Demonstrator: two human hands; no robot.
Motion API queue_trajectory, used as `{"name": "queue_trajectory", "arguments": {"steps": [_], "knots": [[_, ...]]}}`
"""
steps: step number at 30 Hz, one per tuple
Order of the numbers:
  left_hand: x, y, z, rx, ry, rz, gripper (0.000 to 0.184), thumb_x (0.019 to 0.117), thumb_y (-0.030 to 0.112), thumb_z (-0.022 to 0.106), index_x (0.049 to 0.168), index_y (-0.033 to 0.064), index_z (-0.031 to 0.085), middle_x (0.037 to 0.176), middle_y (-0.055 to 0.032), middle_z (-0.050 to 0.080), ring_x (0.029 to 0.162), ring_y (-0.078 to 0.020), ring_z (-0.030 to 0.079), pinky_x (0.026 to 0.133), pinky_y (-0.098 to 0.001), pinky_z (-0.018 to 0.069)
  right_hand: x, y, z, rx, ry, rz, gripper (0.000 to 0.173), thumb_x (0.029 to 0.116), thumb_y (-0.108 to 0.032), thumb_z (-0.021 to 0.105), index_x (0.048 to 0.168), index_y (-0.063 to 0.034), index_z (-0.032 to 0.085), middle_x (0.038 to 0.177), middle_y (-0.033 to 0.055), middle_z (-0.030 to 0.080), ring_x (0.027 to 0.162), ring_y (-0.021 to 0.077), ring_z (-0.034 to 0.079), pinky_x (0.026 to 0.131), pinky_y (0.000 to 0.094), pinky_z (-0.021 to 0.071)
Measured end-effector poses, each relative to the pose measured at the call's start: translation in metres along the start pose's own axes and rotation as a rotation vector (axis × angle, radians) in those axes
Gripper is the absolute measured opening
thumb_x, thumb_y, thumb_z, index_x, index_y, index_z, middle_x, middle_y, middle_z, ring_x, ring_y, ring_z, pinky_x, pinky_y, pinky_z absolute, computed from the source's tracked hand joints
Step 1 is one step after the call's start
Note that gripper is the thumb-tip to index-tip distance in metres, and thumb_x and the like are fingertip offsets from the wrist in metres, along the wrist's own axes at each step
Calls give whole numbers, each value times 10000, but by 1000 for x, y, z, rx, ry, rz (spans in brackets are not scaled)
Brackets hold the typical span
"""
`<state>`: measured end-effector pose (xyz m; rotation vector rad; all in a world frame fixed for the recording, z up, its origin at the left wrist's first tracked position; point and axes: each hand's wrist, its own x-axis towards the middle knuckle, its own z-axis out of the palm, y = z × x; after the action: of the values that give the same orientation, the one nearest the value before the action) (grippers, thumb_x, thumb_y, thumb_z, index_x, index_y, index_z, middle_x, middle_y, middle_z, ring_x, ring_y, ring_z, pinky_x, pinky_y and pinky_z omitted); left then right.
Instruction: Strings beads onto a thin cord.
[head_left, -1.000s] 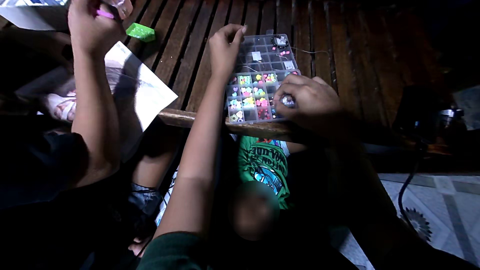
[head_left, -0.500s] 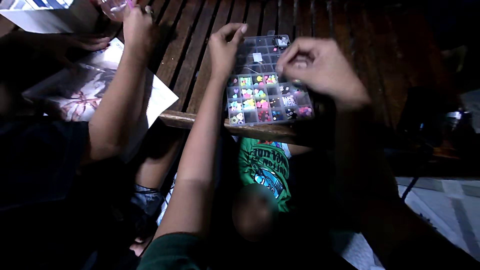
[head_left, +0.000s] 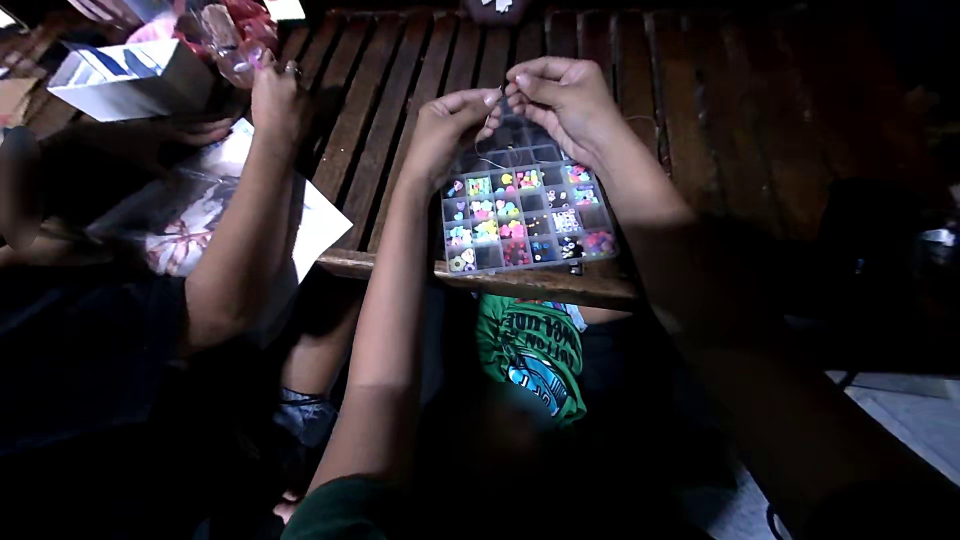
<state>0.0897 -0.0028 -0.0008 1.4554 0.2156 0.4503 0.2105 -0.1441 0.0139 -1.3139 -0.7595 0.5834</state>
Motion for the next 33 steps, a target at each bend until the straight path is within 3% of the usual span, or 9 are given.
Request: {"name": "queue_trajectory", "arguments": {"steps": [4,11,21,24,33], "knots": [[0,-4,1,-10,-50,1,153,1051,73,534,1052,28,680,836,33,691,741,-35,649,716,-198,556,-1,3,2,103,-1,78,186,1019,5,558,1191,27,626,955,21,668,844,77,658,844,233,564],[0,-5,1,-7,-61,42,182,1060,77,502,1040,53,681,865,42,703,770,-31,664,738,-199,567,-3,2,8,164,7,102,106,1012,11,572,1103,20,625,909,21,668,805,71,665,817,235,576],[-1,-5,1,-68,-26,47,185,1053,55,505,1024,36,687,853,26,711,756,-39,669,728,-205,574,-7,0,8,186,-16,108,173,1011,23,563,1164,38,642,971,39,686,855,80,678,852,235,575],[-2,-5,2,-89,-39,43,194,1052,45,499,1010,37,687,833,30,712,752,-40,674,729,-203,576,-6,4,6,195,-36,67,141,1039,-12,531,1121,6,645,935,11,692,843,70,681,841,236,579],[-3,-6,5,-67,-69,73,150,1045,49,525,1022,45,673,851,30,703,771,-39,667,745,-207,569,-7,4,8,231,-54,86,207,1089,-110,463,1141,-7,635,941,-3,673,839,66,669,848,245,572]]}}
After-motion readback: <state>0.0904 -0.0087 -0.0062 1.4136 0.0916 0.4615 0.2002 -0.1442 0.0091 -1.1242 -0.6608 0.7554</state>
